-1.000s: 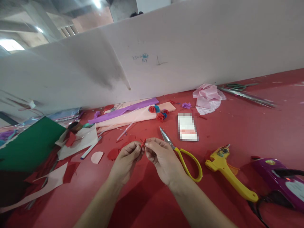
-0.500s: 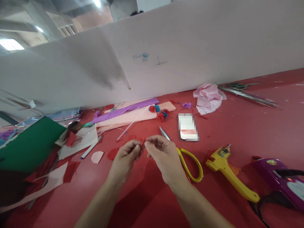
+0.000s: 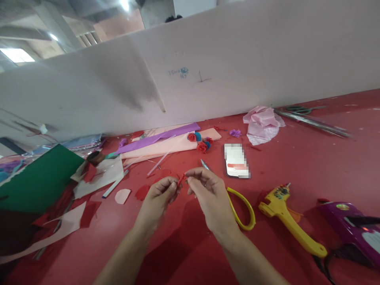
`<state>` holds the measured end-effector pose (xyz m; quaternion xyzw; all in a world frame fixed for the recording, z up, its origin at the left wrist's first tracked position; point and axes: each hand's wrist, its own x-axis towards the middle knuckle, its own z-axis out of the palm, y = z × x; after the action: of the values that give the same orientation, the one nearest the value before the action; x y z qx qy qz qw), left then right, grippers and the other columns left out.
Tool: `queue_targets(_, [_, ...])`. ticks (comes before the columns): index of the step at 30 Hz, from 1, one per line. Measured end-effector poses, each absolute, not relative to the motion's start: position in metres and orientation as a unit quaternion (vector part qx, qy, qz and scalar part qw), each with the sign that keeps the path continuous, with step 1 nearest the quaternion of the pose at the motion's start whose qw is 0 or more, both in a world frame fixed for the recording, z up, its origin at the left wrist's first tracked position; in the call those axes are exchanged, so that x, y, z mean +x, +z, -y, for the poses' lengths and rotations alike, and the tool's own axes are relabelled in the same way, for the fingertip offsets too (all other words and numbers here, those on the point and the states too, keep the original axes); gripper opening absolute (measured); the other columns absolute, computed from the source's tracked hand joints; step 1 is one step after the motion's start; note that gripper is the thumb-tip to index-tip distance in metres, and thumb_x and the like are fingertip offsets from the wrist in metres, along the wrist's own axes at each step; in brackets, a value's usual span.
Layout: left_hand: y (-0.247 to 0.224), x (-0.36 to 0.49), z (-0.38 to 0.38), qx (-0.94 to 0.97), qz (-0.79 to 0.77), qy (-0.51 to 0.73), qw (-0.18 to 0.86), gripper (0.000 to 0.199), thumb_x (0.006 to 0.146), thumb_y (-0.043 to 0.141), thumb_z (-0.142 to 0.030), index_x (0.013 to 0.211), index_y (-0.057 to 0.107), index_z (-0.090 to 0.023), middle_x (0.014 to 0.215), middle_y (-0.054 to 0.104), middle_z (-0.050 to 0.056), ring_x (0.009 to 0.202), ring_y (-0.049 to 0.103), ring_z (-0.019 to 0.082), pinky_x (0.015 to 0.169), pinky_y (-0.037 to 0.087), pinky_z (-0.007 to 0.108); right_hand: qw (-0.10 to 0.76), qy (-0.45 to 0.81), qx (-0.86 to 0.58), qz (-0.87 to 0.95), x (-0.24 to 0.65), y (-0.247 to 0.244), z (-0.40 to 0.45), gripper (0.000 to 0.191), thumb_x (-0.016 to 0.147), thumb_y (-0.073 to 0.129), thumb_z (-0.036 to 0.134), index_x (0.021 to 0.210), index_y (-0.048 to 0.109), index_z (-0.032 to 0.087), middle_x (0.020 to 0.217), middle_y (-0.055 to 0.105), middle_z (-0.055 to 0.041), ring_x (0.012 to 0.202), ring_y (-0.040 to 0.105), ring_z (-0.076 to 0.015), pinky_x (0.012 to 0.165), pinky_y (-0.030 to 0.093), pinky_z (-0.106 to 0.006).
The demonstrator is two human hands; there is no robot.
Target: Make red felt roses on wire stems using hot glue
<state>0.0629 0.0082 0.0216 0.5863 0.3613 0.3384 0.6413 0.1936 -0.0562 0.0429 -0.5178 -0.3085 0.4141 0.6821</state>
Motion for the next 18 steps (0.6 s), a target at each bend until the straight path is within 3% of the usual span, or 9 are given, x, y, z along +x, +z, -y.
queue_targets(5, [0.025,0.062,-0.008,0.611,-0.366,0.335,0.617,0.023,0.084,0.055,-0.034,0.07,0.058,-0.017,0.061,0.046,-0.002,0.057,0.034,0.01,0.056,0.027,0.024,0.663,0.376,-0.539,0.358,0.196,0.047,0.059,0.011,0.081,0.066,0.029,0.089,0.07,0.025,0.076,0.065,0.001,0.063,0.053,-0.011,0.059,0.04,-0.024])
queue_targets(18, [0.033,0.062,-0.01,0.628,-0.373,0.335,0.595,0.02,0.084,0.054,-0.031,0.07,0.058,-0.017,0.058,0.041,-0.004,0.058,0.034,0.011,0.055,0.026,0.024,0.685,0.392,-0.513,0.336,0.196,0.041,0.057,0.008,0.081,0.066,0.03,0.084,0.071,0.024,0.07,0.065,0.0018,0.061,0.053,-0.009,0.056,0.038,-0.021])
